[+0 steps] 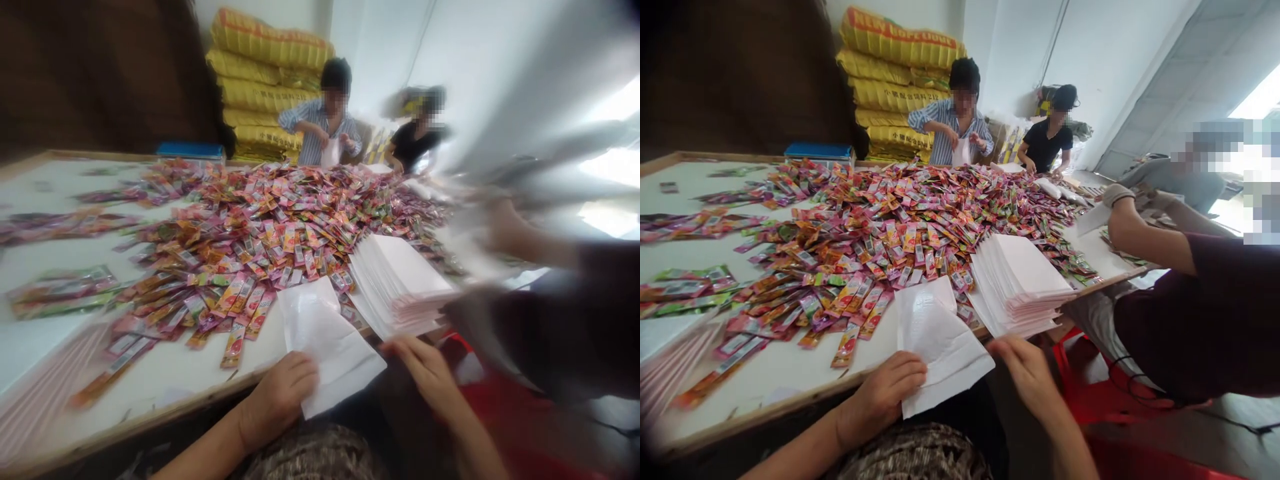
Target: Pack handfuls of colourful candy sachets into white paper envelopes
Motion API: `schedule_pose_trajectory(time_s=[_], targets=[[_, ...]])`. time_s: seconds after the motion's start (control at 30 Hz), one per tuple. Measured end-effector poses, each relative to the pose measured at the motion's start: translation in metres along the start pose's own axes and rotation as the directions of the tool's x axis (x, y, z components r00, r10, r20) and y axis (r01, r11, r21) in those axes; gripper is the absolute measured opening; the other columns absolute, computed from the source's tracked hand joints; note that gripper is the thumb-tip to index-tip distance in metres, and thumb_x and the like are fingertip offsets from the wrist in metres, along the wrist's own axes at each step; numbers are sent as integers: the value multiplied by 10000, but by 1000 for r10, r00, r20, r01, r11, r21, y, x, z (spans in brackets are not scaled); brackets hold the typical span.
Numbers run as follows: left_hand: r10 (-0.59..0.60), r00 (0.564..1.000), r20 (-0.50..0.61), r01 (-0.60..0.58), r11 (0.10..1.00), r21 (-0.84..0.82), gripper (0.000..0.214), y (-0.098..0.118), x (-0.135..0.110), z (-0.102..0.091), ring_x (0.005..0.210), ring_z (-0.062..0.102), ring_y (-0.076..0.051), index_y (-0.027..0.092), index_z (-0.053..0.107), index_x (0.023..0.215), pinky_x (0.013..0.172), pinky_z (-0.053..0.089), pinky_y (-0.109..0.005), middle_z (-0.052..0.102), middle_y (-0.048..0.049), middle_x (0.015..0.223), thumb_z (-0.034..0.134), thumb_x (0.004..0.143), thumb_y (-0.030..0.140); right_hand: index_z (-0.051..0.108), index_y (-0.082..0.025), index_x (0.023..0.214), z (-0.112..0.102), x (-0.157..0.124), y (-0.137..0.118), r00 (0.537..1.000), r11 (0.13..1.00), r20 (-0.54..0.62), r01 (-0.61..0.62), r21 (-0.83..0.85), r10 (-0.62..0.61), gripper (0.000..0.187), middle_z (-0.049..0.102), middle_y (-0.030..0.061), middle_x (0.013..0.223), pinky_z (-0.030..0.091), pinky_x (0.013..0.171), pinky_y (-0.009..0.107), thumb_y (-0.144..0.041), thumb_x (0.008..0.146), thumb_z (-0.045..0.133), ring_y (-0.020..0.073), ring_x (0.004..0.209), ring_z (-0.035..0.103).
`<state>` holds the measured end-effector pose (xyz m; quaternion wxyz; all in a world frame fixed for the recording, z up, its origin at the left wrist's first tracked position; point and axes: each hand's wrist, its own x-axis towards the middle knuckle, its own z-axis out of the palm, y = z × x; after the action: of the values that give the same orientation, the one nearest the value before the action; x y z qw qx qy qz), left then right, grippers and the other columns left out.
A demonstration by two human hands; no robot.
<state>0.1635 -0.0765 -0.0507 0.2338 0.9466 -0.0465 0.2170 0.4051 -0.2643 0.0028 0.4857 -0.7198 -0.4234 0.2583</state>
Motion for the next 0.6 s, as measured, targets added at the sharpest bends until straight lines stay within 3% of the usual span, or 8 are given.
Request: schedule_pose_trajectory(time_s=[0.07,0.13,0.2,0.27,0.33,0.43,0.53,0.6], targets=[[-89,996,-24,85,990,-110,265,-3,-3,-2,930,603,-216,183,629,1003,834,480,-357,694,-98,945,441,856,66,709,-164,858,39,48,-13,939,964,342,-114,239,27,584,685,94,860,457,817,335,-641,876,373,224,851,640],[-331,943,-30,316,922,-224,148,-9,-6,-7,805,613,-186,202,652,918,747,469,-297,696,-48,849,509,883,186,692,-125,839,59,80,-19,848,900,526,-279,334,67,790,671,110,803,465,751,354,-775,814,244,217,744,644],[-595,803,-22,552,758,-348,175,-18,-7,-11,694,586,-163,203,658,813,652,436,-260,668,-7,736,550,880,323,679,-118,890,59,92,-16,795,850,604,-353,392,51,893,669,120,846,454,746,357,-869,714,229,222,757,637],[-747,665,-2,658,587,-471,283,-28,-7,-14,659,551,-161,189,647,736,604,401,-252,630,3,675,534,877,407,668,-139,971,50,91,-7,769,853,639,-339,397,8,825,666,91,897,434,748,316,-851,579,523,217,805,608],[-796,604,34,667,482,-568,333,-36,-7,-14,677,538,-172,177,643,713,608,388,-256,622,-3,677,529,867,449,673,-163,912,45,84,5,810,894,586,-288,343,36,648,639,20,787,395,652,248,-619,470,804,168,714,551],[-822,556,124,661,347,-666,320,-42,-6,-14,752,559,-194,178,645,769,661,399,-268,662,-18,778,536,855,467,627,-163,697,58,78,21,943,894,293,-264,362,160,323,531,-34,608,309,549,217,-450,656,770,115,588,441],[-885,445,135,730,272,-627,349,-42,-5,-17,692,534,-186,186,587,697,626,380,-273,602,2,695,541,834,503,601,-152,635,80,83,29,960,893,77,-278,353,269,336,511,-24,582,286,521,228,-459,752,673,116,565,415],[-898,437,62,786,347,-511,380,-43,-5,-19,666,503,-178,193,524,608,618,361,-278,521,12,663,553,821,506,584,-152,590,90,87,29,948,930,-15,-308,198,317,343,476,-32,543,260,495,230,-451,726,684,113,541,392]])
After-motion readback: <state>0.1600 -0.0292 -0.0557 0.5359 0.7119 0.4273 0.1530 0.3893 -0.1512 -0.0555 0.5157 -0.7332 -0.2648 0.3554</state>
